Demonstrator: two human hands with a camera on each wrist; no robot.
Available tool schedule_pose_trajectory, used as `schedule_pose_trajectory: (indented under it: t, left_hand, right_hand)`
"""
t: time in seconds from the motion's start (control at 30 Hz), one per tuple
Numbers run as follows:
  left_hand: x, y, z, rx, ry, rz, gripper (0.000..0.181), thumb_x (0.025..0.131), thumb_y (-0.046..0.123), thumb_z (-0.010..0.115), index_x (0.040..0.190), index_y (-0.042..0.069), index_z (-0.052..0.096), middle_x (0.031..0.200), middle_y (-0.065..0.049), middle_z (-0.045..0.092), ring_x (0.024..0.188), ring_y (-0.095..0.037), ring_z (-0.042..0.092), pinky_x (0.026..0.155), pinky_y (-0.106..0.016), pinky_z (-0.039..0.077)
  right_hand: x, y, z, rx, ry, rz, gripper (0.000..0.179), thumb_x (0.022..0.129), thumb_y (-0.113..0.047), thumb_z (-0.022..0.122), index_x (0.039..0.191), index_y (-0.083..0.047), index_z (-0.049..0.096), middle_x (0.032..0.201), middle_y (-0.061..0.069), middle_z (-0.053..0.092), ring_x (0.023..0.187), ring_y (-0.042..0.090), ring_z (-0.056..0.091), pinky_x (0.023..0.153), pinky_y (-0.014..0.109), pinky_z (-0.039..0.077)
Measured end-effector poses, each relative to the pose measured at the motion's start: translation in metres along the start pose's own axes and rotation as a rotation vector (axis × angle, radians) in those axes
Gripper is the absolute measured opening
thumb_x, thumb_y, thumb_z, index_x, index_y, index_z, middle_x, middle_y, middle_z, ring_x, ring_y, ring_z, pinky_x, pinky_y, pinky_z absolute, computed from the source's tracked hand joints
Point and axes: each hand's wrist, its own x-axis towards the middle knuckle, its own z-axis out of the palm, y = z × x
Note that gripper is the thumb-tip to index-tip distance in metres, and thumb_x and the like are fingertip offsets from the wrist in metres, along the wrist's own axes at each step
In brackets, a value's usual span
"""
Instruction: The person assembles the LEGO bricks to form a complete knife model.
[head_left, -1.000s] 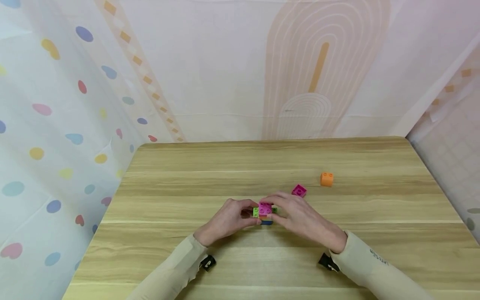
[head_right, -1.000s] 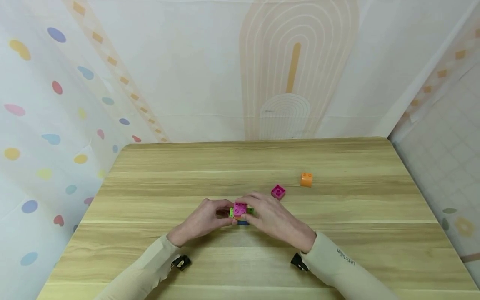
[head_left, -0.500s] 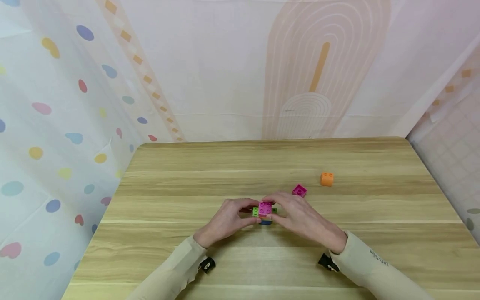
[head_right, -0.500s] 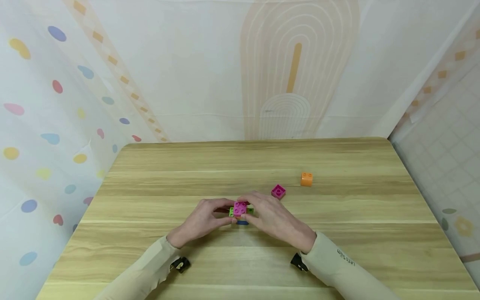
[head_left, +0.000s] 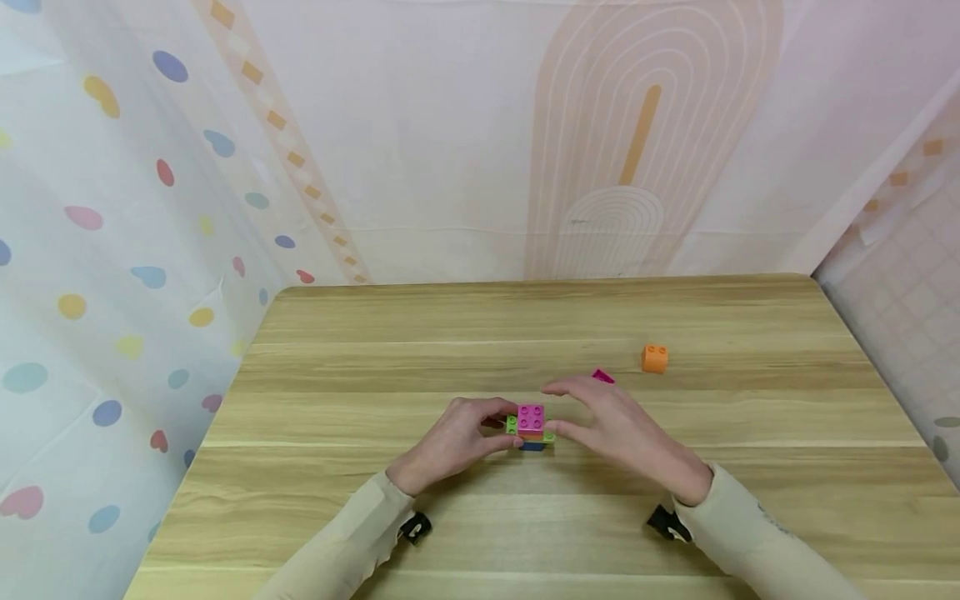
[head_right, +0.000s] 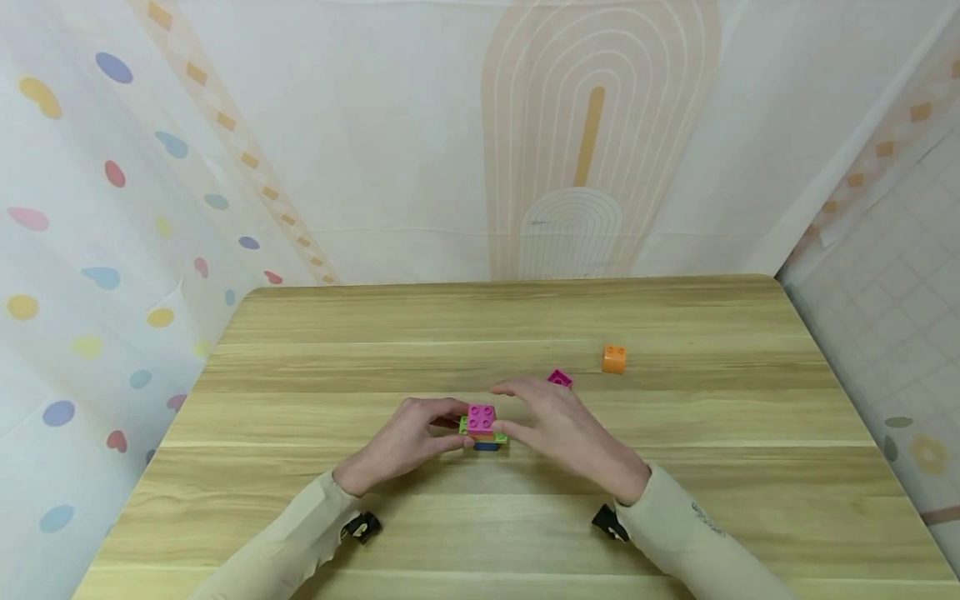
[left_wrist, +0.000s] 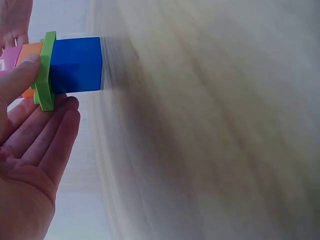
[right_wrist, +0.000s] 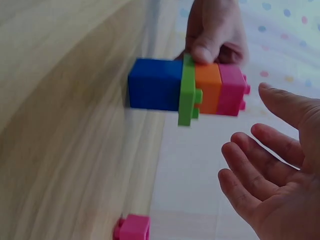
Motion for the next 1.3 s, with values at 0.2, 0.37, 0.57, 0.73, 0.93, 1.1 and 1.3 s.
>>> schedule_pose_trajectory:
  t: [0.2,0.37,0.57,0.73,0.93,1.1,1.3]
  left_hand:
    - [0.001,0.002,-0.001,-0.004,-0.009,-0.024,0.032,0.093,0.018,0.08,0.122,0.005,0.073,0.116,-0.006,0.076,0.099,-0.015,0.073,0.087,-0.024,0.058]
    - [0.0,0.004,-0.002,-0.005,-0.01,-0.029,0.033,0.094,0.019,0.079,0.122,0.004,0.073,0.115,-0.007,0.076,0.098,-0.016,0.073,0.086,-0.025,0.058]
    - [0.0,0.004,-0.001,0.008,-0.01,-0.037,0.032,0.093,0.019,0.08,0.121,0.004,0.073,0.113,-0.007,0.076,0.096,-0.015,0.073,0.085,-0.025,0.058]
    - [0.001,0.004,-0.001,0.01,-0.013,-0.041,0.032,0.093,0.019,0.08,0.121,0.004,0.073,0.112,-0.006,0.077,0.096,-0.014,0.072,0.085,-0.024,0.058]
    - [0.001,0.004,-0.002,0.004,-0.014,-0.039,0.031,0.093,0.019,0.08,0.12,0.004,0.073,0.111,-0.006,0.077,0.095,-0.014,0.072,0.084,-0.024,0.058]
    - [0.0,0.004,-0.002,0.002,-0.012,-0.041,0.031,0.093,0.019,0.08,0.12,0.004,0.073,0.111,-0.006,0.077,0.094,-0.013,0.072,0.084,-0.025,0.058]
    - [0.001,0.003,-0.001,-0.007,-0.013,-0.037,0.031,0.093,0.018,0.08,0.12,0.004,0.073,0.111,-0.006,0.077,0.094,-0.013,0.073,0.084,-0.025,0.058]
  right_hand:
    - [-0.008,0.01,-0.013,0.037,0.045,0.066,0.041,0.099,-0.032,0.073,0.135,-0.015,0.067,0.132,0.004,0.067,0.113,0.028,0.064,0.095,0.054,0.054]
    - [-0.012,0.02,-0.02,0.028,0.093,0.068,0.038,0.099,-0.027,0.073,0.134,-0.013,0.067,0.128,0.004,0.069,0.106,0.026,0.065,0.096,0.054,0.053]
    - [-0.015,0.033,-0.028,0.012,0.136,0.073,0.035,0.098,-0.019,0.074,0.129,-0.006,0.068,0.123,0.011,0.071,0.113,0.032,0.066,0.099,0.058,0.052]
    - [-0.015,0.044,-0.033,-0.026,0.129,0.113,0.04,0.097,-0.021,0.075,0.132,-0.003,0.066,0.131,0.015,0.068,0.123,0.037,0.062,0.102,0.06,0.049]
    - [-0.013,0.054,-0.038,-0.061,0.104,0.089,0.041,0.098,-0.018,0.075,0.133,0.001,0.065,0.133,0.019,0.067,0.125,0.041,0.061,0.102,0.061,0.048]
    - [-0.01,0.061,-0.04,-0.053,0.059,0.118,0.043,0.099,-0.022,0.073,0.135,0.0,0.064,0.136,0.018,0.065,0.122,0.041,0.062,0.099,0.061,0.05]
    - [-0.004,0.069,-0.038,-0.055,-0.017,0.162,0.047,0.098,-0.023,0.075,0.138,0.0,0.062,0.139,0.019,0.063,0.123,0.041,0.061,0.101,0.06,0.049]
